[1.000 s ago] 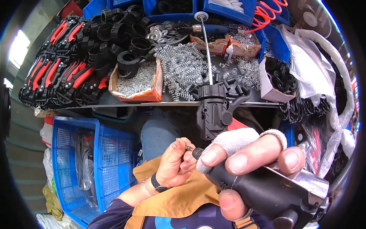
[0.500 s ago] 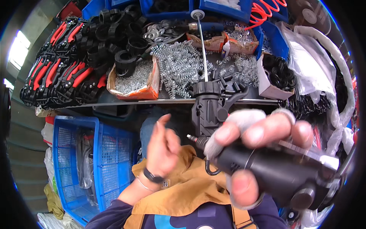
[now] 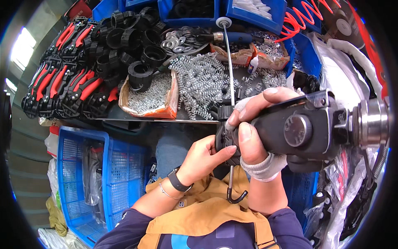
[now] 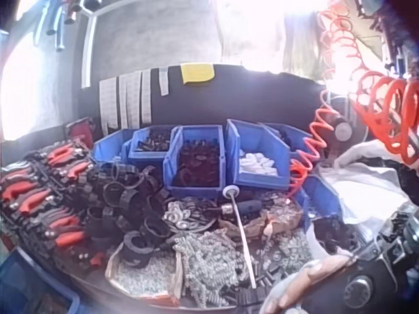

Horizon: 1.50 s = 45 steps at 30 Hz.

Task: The person assembles black plastic components and metal rods using an air screwdriver and pliers at a workstation.

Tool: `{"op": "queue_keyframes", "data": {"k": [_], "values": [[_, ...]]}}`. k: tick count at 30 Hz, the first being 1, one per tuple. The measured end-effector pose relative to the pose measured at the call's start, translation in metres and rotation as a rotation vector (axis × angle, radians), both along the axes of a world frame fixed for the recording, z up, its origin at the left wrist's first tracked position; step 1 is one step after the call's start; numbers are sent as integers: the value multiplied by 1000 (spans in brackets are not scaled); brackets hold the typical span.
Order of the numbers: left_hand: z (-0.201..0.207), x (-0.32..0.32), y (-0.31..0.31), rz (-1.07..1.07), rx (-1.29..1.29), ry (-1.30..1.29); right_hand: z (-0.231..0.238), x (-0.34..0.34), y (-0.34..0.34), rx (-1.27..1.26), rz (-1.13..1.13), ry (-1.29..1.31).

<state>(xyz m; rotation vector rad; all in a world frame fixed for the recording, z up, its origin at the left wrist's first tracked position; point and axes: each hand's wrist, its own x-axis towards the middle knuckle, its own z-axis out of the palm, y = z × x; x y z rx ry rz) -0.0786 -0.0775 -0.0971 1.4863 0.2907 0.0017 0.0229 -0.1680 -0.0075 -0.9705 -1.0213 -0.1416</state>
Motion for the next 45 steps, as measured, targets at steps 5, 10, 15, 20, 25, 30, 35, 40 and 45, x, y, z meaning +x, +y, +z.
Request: {"op": "queue_keyframes", "data": {"k": [5, 10, 15, 20, 25, 30, 35, 40, 45], "values": [[-11, -3, -1, 15, 4, -38, 12, -11, 0, -8, -67, 76], [-19, -28, 11, 570, -995, -178, 29, -23, -36, 204, 138, 43], [14, -49, -11, 195, -985, -95, 36, -57, -44, 183, 88, 58], [7, -61, -21, 17, -1192, -177, 29, -71, -48, 197, 62, 4], [28, -62, -34, 162, -1020, -68, 23, -70, -61, 217, 27, -30], [30, -65, -41, 184, -1035, 40, 26, -74, -71, 226, 36, -30], [16, -72, -40, 20, -1134, -92, 23, -72, -72, 154, 140, -34], [17, -72, -43, 4, -1110, -134, 23, -76, -72, 164, 124, -71], [9, -71, -45, 68, -1035, -220, 27, -76, -79, 177, 93, -54]]}}
